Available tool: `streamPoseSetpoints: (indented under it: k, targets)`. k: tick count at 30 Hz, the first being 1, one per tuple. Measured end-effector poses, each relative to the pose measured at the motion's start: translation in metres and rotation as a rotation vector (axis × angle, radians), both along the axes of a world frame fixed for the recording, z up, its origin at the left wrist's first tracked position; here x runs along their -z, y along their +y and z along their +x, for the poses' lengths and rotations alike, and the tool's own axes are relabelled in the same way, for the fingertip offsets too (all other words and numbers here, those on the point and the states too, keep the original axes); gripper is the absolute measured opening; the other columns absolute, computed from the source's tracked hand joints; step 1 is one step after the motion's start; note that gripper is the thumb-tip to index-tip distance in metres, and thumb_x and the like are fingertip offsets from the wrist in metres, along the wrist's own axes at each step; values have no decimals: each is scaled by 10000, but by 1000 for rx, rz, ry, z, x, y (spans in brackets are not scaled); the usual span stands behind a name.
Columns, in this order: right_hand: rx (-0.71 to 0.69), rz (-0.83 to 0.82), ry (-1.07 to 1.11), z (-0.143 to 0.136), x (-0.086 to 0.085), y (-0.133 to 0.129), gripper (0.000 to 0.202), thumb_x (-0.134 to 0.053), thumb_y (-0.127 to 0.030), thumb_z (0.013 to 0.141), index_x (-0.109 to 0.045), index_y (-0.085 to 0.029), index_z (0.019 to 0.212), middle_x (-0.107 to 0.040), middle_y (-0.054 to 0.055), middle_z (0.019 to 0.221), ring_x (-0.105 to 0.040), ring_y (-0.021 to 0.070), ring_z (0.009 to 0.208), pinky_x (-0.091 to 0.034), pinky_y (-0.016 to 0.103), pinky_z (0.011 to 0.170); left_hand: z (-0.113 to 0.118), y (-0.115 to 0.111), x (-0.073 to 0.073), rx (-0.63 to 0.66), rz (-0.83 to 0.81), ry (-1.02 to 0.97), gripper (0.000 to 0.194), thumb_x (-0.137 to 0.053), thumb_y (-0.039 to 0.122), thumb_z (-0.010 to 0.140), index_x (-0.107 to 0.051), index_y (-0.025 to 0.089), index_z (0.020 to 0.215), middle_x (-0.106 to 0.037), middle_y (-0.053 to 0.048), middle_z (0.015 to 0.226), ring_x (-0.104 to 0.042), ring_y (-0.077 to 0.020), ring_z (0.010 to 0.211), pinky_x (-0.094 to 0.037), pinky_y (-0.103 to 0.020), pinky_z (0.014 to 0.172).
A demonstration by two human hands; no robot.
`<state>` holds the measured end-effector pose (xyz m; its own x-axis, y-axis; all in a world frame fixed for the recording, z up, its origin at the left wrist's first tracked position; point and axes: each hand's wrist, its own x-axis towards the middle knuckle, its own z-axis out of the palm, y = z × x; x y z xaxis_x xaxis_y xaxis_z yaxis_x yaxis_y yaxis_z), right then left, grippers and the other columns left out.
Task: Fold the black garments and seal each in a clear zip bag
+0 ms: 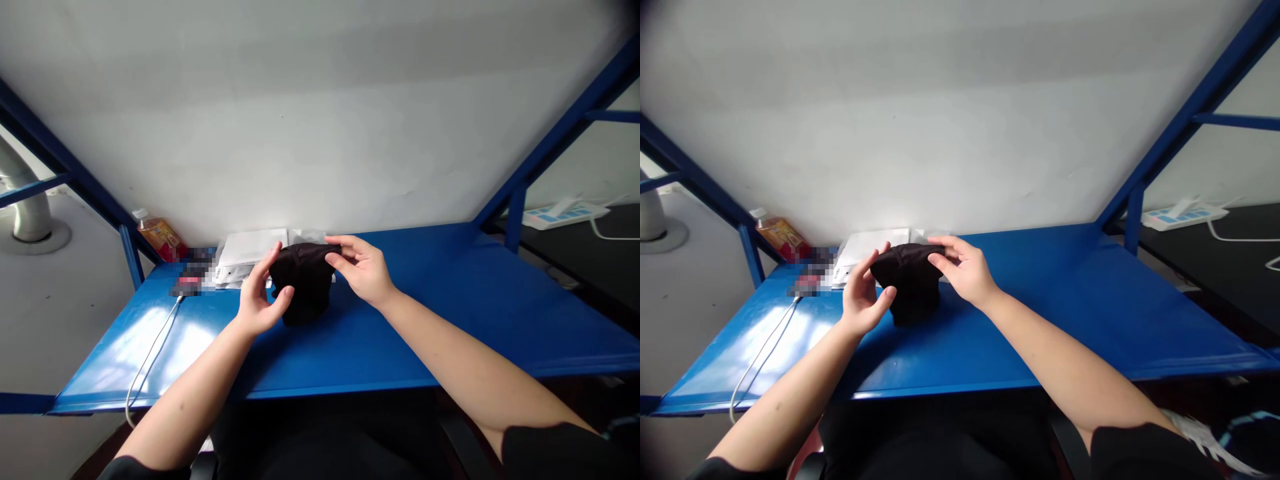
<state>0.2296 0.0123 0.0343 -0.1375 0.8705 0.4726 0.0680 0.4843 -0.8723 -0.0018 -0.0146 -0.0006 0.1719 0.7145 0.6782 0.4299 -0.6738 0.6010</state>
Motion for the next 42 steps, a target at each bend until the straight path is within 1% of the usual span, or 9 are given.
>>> streamPoseSetpoints:
  k: [6,12,15,22,24,27,30,36,42]
  targets:
    - [-272,-243,279,-11,3,1,601,-841,-359,736,-526,-321,1245,-621,43,1277,-634,232,1131,-542,423,989,4,4,6,146,-113,-123,900,-715,400,876,-190,307,1601,-465,-151,1516,-584,-305,1274,-558,-449,996]
    - [-381,-396,-136,5,8,6,913,-869,-325,700,-384,-340,1473,-461,94,1498,-554,294,1288,-482,497,1077,22,6,-1,86,-539,-366,775,-707,363,871,-311,281,1532,-528,-137,1401,-666,-244,1081,-593,-390,897]
    - [-420,-438,-407,18,17,10,901,-871,-358,694,-425,-312,1475,-519,109,1435,-556,317,1278,-469,512,1083,24,8,4,45,-756,-273,647,-661,301,868,-408,226,1458,-572,-129,1291,-679,-235,995,-593,-411,864]
    - [-104,-174,-930,23,31,14,819,-827,-503,714,-521,-285,1442,-502,150,1360,-593,368,1175,-509,536,983,16,6,6,-240,-267,539,584,-684,375,844,-546,226,1392,-407,-181,1474,-442,-394,1352,-371,-596,1108]
    - [-30,-24,-1039,21,31,14,916,-815,-607,691,-489,-279,1482,-439,178,1462,-486,434,1306,-442,595,1041,12,6,4,-105,-162,730,649,-645,498,879,-496,236,1454,-318,-174,1593,-277,-425,1473,-249,-624,1171]
    - [-189,140,-1105,17,34,12,1113,-774,-728,661,-355,-247,1573,-245,161,1651,-200,435,1509,-241,597,1193,7,9,5,153,-192,938,990,-571,739,835,-266,173,1588,-172,-204,1674,-96,-420,1547,-116,-608,1217]
    - [-361,116,-1158,13,42,9,1279,-746,-787,632,-222,-165,1618,-172,179,1683,-118,398,1548,-128,549,1240,6,10,8,217,-292,1023,1204,-521,847,776,-78,112,1621,-79,-241,1676,-66,-399,1558,-101,-564,1230]
    - [-373,108,-1173,11,47,4,1303,-743,-796,616,-216,-149,1617,-192,199,1674,-190,405,1529,-170,562,1207,5,5,6,226,-338,1031,1210,-515,842,783,-52,102,1622,-47,-237,1677,-61,-380,1562,-150,-519,1226]
    - [-439,91,-1170,14,34,-2,1216,-738,-789,621,-343,-146,1573,-295,208,1631,-253,430,1486,-189,572,1191,4,0,-7,274,-346,973,1042,-546,813,798,-325,135,1558,-276,-234,1631,-286,-394,1491,-283,-522,1171]
